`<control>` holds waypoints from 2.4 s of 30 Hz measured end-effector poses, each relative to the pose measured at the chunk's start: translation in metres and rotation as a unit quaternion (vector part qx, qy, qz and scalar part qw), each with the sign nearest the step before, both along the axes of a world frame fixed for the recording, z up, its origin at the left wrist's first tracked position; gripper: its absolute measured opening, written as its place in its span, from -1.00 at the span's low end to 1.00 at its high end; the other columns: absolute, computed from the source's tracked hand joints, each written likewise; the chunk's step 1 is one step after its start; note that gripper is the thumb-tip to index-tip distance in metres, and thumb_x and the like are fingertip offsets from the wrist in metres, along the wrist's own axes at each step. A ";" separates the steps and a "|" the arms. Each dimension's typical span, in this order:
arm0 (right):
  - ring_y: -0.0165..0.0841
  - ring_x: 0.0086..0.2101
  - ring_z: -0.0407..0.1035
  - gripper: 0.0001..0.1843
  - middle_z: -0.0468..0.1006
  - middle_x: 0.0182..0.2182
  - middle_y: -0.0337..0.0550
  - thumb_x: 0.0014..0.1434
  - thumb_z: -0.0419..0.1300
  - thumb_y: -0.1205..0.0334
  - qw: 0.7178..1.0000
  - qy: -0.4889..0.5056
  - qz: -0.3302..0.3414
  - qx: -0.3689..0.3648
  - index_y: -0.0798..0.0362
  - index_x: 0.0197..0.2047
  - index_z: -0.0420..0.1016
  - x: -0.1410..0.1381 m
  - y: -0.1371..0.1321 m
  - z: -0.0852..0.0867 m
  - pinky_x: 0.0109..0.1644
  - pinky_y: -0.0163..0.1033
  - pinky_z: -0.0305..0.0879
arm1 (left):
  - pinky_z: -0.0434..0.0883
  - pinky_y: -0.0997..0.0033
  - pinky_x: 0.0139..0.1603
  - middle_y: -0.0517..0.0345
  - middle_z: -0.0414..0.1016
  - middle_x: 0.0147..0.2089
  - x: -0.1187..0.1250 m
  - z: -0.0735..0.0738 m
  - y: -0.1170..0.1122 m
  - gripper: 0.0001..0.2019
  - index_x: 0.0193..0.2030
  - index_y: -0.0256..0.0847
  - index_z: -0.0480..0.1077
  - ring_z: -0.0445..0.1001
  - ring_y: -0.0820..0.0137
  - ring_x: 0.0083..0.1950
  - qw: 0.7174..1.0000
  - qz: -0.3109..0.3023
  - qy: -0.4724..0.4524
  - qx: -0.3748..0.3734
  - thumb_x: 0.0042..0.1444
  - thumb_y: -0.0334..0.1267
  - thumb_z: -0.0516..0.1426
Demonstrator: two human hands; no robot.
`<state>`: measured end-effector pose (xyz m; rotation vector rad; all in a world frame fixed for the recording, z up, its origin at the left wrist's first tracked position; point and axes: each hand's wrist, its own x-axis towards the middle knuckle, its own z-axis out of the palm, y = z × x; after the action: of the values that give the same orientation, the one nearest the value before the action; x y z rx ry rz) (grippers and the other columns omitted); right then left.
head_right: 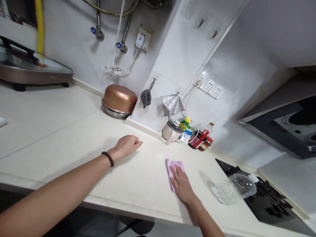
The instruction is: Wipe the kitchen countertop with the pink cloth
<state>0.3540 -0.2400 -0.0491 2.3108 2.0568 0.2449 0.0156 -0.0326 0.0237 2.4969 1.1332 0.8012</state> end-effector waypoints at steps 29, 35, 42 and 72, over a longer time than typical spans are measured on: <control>-0.15 0.43 -0.18 -0.35 -0.04 0.47 -0.13 0.45 -0.27 -0.11 0.999 0.042 0.000 -0.023 -0.11 0.51 -0.06 -0.097 0.169 0.023 0.42 0.13 -0.11 | 0.33 0.35 -0.22 -0.07 0.62 -0.28 -0.003 -0.002 0.011 -0.58 -0.38 -0.19 0.55 0.57 0.21 -0.18 1.000 0.024 0.013 -0.015 0.29 -0.06 -0.03; -0.12 0.44 -0.23 -0.35 -0.10 0.48 -0.16 0.44 -0.18 -0.13 0.989 0.061 0.131 -0.033 -0.17 0.51 -0.06 -0.129 0.094 0.019 0.44 0.13 -0.15 | 0.33 0.35 -0.21 -0.07 0.63 -0.25 -0.003 0.000 0.009 -0.59 -0.40 -0.19 0.53 0.57 0.21 -0.16 1.000 0.016 0.008 -0.018 0.29 -0.06 -0.02; -0.14 0.44 -0.28 -0.33 -0.18 0.49 -0.26 0.42 -0.11 -0.14 0.969 0.082 0.217 -0.079 -0.26 0.51 -0.14 -0.150 0.044 0.026 0.47 0.10 -0.23 | 0.36 0.30 -0.18 -0.10 0.63 -0.25 0.003 0.000 0.002 -0.59 -0.37 -0.20 0.56 0.58 0.17 -0.14 1.000 -0.001 0.010 -0.010 0.30 -0.09 -0.04; -0.14 0.44 -0.26 -0.34 -0.13 0.49 -0.20 0.44 -0.22 -0.13 0.987 0.045 0.148 -0.045 -0.15 0.51 -0.09 -0.178 0.147 0.024 0.45 0.10 -0.16 | 0.35 0.37 -0.19 -0.08 0.65 -0.20 -0.025 0.015 0.027 -0.58 -0.32 -0.18 0.60 0.57 0.21 -0.11 0.994 0.090 -0.053 -0.038 0.29 -0.07 -0.03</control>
<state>0.1757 -0.0934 -0.0250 1.9945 2.3976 0.0553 -0.0092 -0.0059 0.0389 2.2862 1.3400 0.9090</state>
